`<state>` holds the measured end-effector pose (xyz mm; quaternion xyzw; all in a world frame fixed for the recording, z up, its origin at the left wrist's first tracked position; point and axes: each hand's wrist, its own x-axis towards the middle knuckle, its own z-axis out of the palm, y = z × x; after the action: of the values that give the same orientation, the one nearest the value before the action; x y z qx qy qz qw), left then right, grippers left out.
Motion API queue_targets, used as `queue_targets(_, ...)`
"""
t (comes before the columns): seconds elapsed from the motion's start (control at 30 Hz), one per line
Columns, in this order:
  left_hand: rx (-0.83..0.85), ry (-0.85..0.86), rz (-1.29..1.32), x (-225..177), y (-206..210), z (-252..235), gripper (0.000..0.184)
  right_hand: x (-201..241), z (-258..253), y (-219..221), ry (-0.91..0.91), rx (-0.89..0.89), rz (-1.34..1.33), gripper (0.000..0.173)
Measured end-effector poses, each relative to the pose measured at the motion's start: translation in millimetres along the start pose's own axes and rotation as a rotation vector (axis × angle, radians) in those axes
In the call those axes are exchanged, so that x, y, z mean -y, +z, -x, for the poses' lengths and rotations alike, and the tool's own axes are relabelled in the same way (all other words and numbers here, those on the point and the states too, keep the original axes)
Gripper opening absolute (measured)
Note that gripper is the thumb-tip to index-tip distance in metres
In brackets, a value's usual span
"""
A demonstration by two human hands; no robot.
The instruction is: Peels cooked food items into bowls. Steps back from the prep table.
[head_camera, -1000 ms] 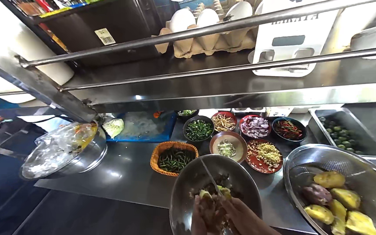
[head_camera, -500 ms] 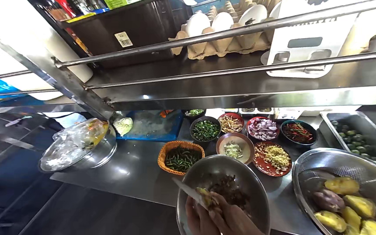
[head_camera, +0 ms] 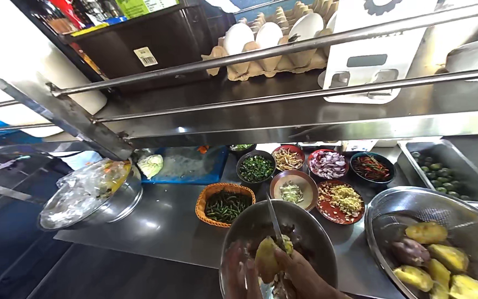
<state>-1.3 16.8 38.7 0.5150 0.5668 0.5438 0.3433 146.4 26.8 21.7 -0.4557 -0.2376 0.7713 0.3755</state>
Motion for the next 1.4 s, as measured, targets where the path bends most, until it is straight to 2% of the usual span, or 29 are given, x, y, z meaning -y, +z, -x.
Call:
queue_targets(0.03, 0.063, -0.061, 0.024, 0, 0, 2, 0.061, 2, 4, 0, -0.068, -0.014, 0.149, 0.035)
queue_targets(0.1, 0.107, -0.353, 0.280, 5, 8, 4, 0.048, 6, 15, -1, -0.163, 0.014, 0.391, 0.040)
queue_targets(0.17, -0.030, -0.727, 0.633, 6, 18, -2, 0.037, 10, 26, -4, -0.208, 0.078, 0.468, 0.042)
queue_targets(0.2, -0.088, -0.856, 0.744, 5, 19, -7, 0.039, 13, 31, -7, -0.223, 0.092, 0.502, 0.045)
queue_targets(0.23, -0.135, -0.905, 0.812, 5, 20, -9, 0.040, 15, 34, -11, -0.257, 0.097, 0.557, 0.048)
queue_targets(0.27, -0.187, -0.893, 0.822, 6, 22, -7, 0.039, 14, 34, -16, -0.296, 0.106, 0.617, 0.051)
queue_targets(0.33, -0.235, -0.727, 0.734, 12, 26, -2, 0.037, 10, 30, -18, -0.350, 0.114, 0.761, 0.062)
queue_targets(0.43, -0.127, -0.349, 0.555, 28, 29, 8, 0.047, 12, 29, -4, -0.361, 0.131, 1.008, 0.074)
queue_targets(0.47, -0.098, -0.283, 0.533, 26, 29, 12, 0.046, 12, 28, 2, -0.372, 0.124, 1.060, 0.077)
queue_targets(0.5, -0.113, -0.274, 0.532, 20, 31, 16, 0.042, 12, 28, 6, -0.386, 0.105, 1.101, 0.079)
queue_targets(0.57, -0.199, -0.379, 0.558, 5, 38, 18, 0.035, 12, 25, 11, -0.431, 0.032, 1.126, 0.071)
queue_targets(0.67, -0.243, -0.540, 0.590, -1, 41, 14, 0.041, 6, 11, 2, -0.426, -0.079, 0.826, 0.048)
queue_targets(0.73, -0.264, -0.589, 0.601, 6, 38, 11, 0.042, 2, 1, -7, -0.281, -0.077, 0.525, 0.045)
queue_targets(0.77, -0.254, -0.554, 0.576, 10, 35, 10, 0.042, 3, 2, -9, -0.204, -0.061, 0.432, 0.046)
queue_targets(0.83, -0.145, -0.339, 0.420, 19, 30, 6, 0.041, 6, 9, -6, -0.089, 0.012, 0.263, 0.049)
queue_targets(0.9, -0.027, -0.044, 0.085, 23, 25, 8, 0.041, 4, 12, -1, 0.043, 0.089, 0.067, 0.052)
queue_targets(0.97, 0.023, 0.233, -0.265, 23, 18, 5, 0.055, 1, 6, 0, 0.149, 0.105, -0.131, 0.061)
queue_targets(1.03, -0.028, 0.321, -0.348, 17, 8, 2, 0.070, 1, 5, -1, 0.212, 0.131, -0.250, 0.065)
queue_targets(1.1, -0.115, 0.190, -0.126, 21, 1, 3, 0.066, 4, 7, 0, 0.241, 0.128, -0.293, 0.066)
queue_targets(1.17, -0.089, -0.139, 0.238, 25, 1, 6, 0.050, 6, 9, 4, 0.205, 0.080, -0.221, 0.063)
queue_targets(1.2, -0.037, -0.353, 0.405, 23, 4, 7, 0.051, 8, 10, 6, 0.148, 0.056, -0.105, 0.057)
queue_targets(1.27, -0.044, -0.779, 0.720, 11, 16, 5, 0.057, 6, 9, 5, -0.053, 0.058, 0.318, 0.050)
queue_targets(1.3, -0.051, -0.892, 0.835, 9, 20, 3, 0.057, 7, 9, 3, -0.152, 0.049, 0.555, 0.052)
queue_targets(1.33, -0.052, -0.932, 0.906, 9, 21, 3, 0.056, 8, 11, 1, -0.230, 0.040, 0.711, 0.054)
queue_targets(1.4, -0.056, -0.884, 0.946, 11, 21, 3, 0.048, 8, 15, -2, -0.357, 0.004, 0.867, 0.057)
